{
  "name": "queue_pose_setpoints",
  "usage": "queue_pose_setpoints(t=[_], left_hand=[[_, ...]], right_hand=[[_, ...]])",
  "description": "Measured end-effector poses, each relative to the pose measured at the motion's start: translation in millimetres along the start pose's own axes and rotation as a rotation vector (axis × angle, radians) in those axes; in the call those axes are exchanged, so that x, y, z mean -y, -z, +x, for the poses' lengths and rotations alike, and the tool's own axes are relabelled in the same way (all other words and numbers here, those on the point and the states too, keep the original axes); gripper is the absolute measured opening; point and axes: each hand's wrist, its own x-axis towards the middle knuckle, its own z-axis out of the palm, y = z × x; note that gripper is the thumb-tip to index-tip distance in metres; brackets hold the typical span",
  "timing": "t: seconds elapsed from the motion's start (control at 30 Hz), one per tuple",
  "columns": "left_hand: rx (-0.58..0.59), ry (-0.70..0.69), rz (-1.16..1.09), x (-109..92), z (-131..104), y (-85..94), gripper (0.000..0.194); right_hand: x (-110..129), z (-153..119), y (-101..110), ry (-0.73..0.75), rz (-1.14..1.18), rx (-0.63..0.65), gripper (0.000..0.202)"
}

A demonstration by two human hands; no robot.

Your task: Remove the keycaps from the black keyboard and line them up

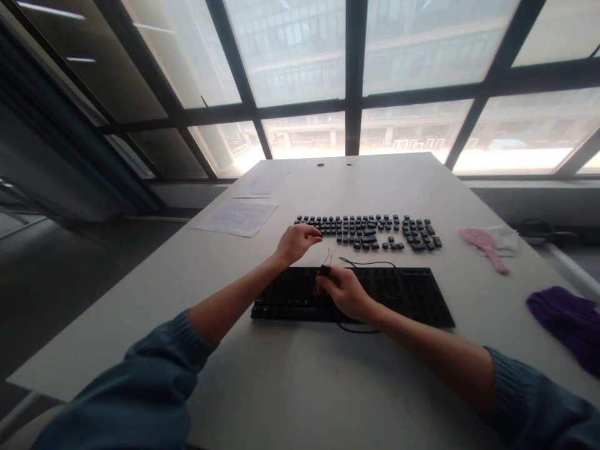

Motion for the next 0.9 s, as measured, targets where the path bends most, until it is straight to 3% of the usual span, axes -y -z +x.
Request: queue_pose_setpoints(t=[0.1,0.2,0.5,0.6,0.73,0.9], left_hand=[[0.080,0.043,0.043,9.2,24.4,-27.2,0.015],[0.112,0.067,0.074,12.8,34.4,-44.8,0.017],[0.160,0.045,0.155,13.6,38.6,-54.7,0.019],[0.144,0.059,0.136,12.4,37.7,-47.0,0.023],[0.033,0.005,0.047,11.7,25.2,-16.8,0.020],[-0.070,-0.016,0.010,11.1,-26.0,27.8,0.023]], right_hand=[[-1.2,0.1,0.0,-0.003,-0.006,0.002,0.020],[-1.6,0.1,-0.1,-0.002,0.019,0.014,0.018],[-2.8,0.3,0.7,-0.001,0.068,0.028,0.015],[-3.4,0.3,0.6,0.004,0.069,0.028,0.015],[-3.8,0.0,0.3,0.028,0.030,0.019,0.016],[0.4,-0.1,1.1,0.102,-0.089,-0.027,0.014]])
